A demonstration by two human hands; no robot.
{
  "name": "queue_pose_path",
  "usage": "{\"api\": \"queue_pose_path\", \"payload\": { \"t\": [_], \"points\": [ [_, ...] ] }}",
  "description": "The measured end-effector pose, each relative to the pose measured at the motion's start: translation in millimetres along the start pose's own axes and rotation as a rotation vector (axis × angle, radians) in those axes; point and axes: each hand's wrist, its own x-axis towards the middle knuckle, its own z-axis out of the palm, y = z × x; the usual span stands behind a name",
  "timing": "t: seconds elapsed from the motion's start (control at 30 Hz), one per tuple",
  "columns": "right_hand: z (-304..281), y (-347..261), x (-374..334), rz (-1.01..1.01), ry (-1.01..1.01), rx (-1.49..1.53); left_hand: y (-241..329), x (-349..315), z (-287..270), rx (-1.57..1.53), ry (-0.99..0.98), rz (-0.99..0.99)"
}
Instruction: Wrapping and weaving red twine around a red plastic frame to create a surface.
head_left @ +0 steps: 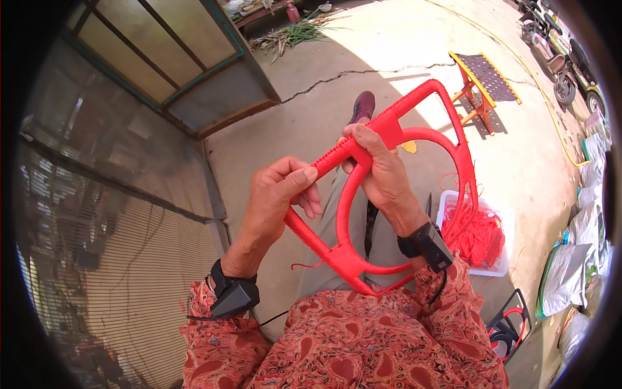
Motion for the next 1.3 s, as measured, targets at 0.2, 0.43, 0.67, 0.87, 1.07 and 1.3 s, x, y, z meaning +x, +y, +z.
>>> {"api": "queue_pose_path", "payload": {
  "t": [0.2, 0.43, 0.67, 0.87, 1.07, 1.3],
  "points": [
    [-0.4, 0.5, 0.1, -0.017, 0.040, -0.005, 20.7, 6.4, 6.0, 0.087, -0.097, -0.105],
    [1.2, -1.9, -1.9, -0.006, 0.002, 0.008, 22.7, 7.9, 6.3, 0.218, -0.076, -0.044],
    [4.8, -1.9, -4.8, -0.009, 0.047, 0.047, 20.2, 2.3, 9.3, 0.177, -0.024, -0.024],
    [-3.9, -5.2, -2.4, -0.047, 0.017, -0.003, 34.2, 11.5, 12.5, 0.195, -0.123, -0.118],
    [-2.1, -5.1, -5.2, -0.021, 0.023, -0.009, 39.6, 17.1, 15.4, 0.328, -0.244, -0.128],
    [-1.6, -5.9, -6.5, -0.027, 0.022, -0.007, 33.5, 15.1, 12.7, 0.304, -0.252, -0.092]
  ]
}}
